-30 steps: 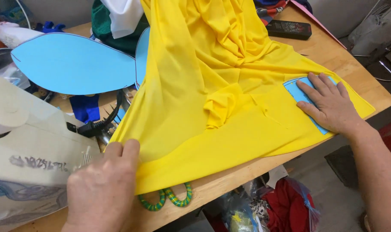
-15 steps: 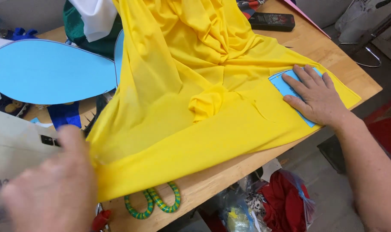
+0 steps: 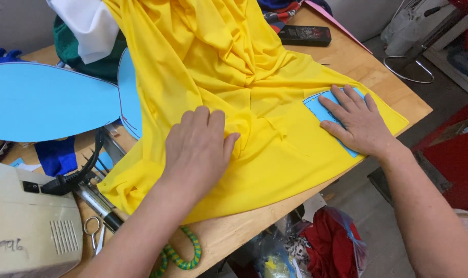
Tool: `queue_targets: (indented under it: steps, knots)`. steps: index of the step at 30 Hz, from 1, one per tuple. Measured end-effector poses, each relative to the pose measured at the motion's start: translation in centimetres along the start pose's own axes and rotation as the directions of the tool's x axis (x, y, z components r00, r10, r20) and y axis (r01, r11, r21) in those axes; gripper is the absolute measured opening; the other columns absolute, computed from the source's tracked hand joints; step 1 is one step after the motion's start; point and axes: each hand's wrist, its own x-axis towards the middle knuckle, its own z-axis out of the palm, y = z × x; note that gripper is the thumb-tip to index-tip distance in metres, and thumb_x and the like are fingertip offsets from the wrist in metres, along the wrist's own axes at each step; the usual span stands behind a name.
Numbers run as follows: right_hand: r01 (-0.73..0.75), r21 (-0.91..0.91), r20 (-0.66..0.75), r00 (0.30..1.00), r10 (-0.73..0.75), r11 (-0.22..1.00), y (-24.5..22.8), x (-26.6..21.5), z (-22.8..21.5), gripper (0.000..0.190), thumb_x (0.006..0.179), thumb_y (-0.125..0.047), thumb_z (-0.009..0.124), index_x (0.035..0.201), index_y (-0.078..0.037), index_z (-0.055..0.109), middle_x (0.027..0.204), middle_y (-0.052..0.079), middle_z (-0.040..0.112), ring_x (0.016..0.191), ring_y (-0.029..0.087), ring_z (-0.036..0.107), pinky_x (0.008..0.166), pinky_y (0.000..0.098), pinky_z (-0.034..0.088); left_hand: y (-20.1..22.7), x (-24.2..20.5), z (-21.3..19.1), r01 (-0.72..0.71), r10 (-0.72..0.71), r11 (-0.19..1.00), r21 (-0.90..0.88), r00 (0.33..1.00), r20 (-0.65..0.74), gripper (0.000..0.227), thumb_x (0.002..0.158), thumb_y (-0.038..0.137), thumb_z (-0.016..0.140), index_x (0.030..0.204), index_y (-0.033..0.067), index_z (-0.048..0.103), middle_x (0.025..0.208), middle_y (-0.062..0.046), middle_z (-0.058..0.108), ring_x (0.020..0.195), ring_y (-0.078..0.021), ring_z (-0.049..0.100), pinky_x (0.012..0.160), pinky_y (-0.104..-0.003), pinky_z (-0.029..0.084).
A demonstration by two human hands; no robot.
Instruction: The person places a blue paper pattern onto a yellow fabric laid on a wooden table. They smooth the fabric and pattern, then use a red marker to trace the outline of the pattern onto the fabric. Finally, they remove the pattern and place the marker on the table.
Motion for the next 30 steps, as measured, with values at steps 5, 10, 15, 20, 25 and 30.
queue_targets:
  steps: [5,10,15,20,25,30]
  knots:
    - [-0.004,0.047,-0.054,0.999,0.006,0.999,0.8,-0.1,0.7,0.075,0.101,-0.074,0.024,0.161,-0.031,0.037,0.172,0.011,0.024,0.161,0.034,0.009,0.124,0.0636,0.000,-1.5,3.6,4.0,0.317,-0.124,0.920,-0.231,0.794,0.596,0.028,0.091,0.028,0.070,0.115,0.0139,0.072,0.103,-0.013,0.073,0.106,-0.0369,0.071,0.088,-0.051,0.054]
    - [0.001,0.028,-0.087,0.996,0.001,1.000,1.2,-0.1,1.2,0.073,0.102,-0.072,0.026,0.160,-0.031,0.039,0.172,0.011,0.025,0.161,0.034,0.012,0.124,0.0632,0.002,-4.5,3.2,2.0,0.152,-0.149,0.987,-0.054,0.988,0.046,0.022,0.084,0.014,0.077,0.104,0.0100,0.068,0.093,-0.012,0.065,0.094,-0.0351,0.068,0.076,-0.048,0.054]
    - [-0.003,0.026,-0.042,0.999,0.004,1.000,0.9,0.0,0.8,0.075,0.101,-0.075,0.023,0.161,-0.032,0.036,0.172,0.011,0.024,0.161,0.034,0.010,0.124,0.0629,0.001,-0.4,-1.4,0.0,-0.247,0.228,0.933,-0.263,0.968,-0.101,0.030,0.076,0.017,0.084,0.098,0.0093,0.064,0.086,-0.007,0.054,0.088,-0.0327,0.063,0.073,-0.041,0.054]
    - [-0.008,-0.004,-0.018,1.000,0.008,1.000,0.0,0.0,-0.1,0.076,0.095,-0.070,0.022,0.163,-0.034,0.022,0.173,0.003,0.014,0.158,0.032,0.011,0.124,0.0603,0.002,-1.5,-7.8,1.3,-0.094,0.168,0.982,-0.162,0.825,0.540,0.026,0.083,0.016,0.060,0.105,0.0153,0.047,0.106,-0.011,0.048,0.092,-0.0373,0.055,0.059,-0.055,0.053]
    - [-0.113,0.018,0.013,0.994,0.112,0.993,-3.3,-0.6,-0.2,0.075,0.097,-0.068,0.023,0.163,-0.034,0.020,0.173,0.003,0.012,0.158,0.033,0.007,0.122,0.0636,0.002,-4.9,-10.1,-0.9,-0.323,0.288,0.946,0.023,0.872,0.397,0.020,0.077,0.008,0.065,0.089,0.0164,0.052,0.090,-0.007,0.048,0.073,-0.0305,0.055,0.042,-0.046,0.048]
    - [-0.246,-0.011,0.076,0.966,0.246,0.969,-10.1,-3.1,0.4,0.073,0.097,-0.069,0.021,0.163,-0.036,0.019,0.174,0.003,0.007,0.159,0.034,0.003,0.122,0.0630,0.004,-6.6,-12.9,-3.2,-0.318,0.179,0.922,0.221,0.856,0.486,0.005,0.078,0.023,0.063,0.081,0.0240,0.059,0.088,-0.005,0.052,0.077,-0.0322,0.060,0.052,-0.049,0.056]
